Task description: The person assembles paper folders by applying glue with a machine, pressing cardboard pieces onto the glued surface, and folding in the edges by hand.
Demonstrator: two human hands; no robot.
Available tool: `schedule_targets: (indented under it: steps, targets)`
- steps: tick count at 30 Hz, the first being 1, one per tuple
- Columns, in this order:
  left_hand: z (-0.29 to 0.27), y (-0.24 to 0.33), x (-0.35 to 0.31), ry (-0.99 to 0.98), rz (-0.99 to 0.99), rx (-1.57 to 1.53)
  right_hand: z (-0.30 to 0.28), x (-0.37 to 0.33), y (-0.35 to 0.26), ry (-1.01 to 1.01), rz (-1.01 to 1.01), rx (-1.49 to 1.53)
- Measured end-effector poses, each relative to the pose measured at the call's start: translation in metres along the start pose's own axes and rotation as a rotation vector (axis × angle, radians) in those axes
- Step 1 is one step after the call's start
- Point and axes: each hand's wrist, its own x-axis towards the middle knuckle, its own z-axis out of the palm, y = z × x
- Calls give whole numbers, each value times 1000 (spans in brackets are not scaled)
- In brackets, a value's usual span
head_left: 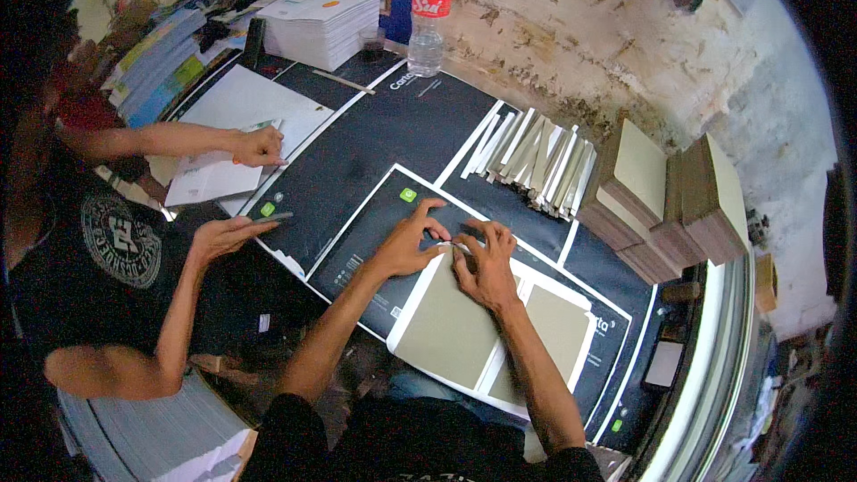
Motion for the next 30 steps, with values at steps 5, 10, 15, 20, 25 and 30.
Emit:
schedule_targets:
  steps: [5, 10, 15, 20, 25, 30]
  targets:
    - [8, -5, 2, 90, 66, 11, 2, 1, -2, -3, -20, -13]
    - [14, -10, 3, 152, 91, 5, 5, -1, 2, 23, -54, -40]
    - [18, -15, 4, 193, 92, 35, 7, -2, 3, 58, -54, -11]
    - [20, -7, 4, 213, -11, -17, 5, -5, 4, 41, -59, 8]
    - [19, -13, 9, 202, -26, 4, 2, -7, 2, 57, -75, 10]
    - [16, -6, 11, 164, -149, -40, -13, -7, -7, -72, -146, -182]
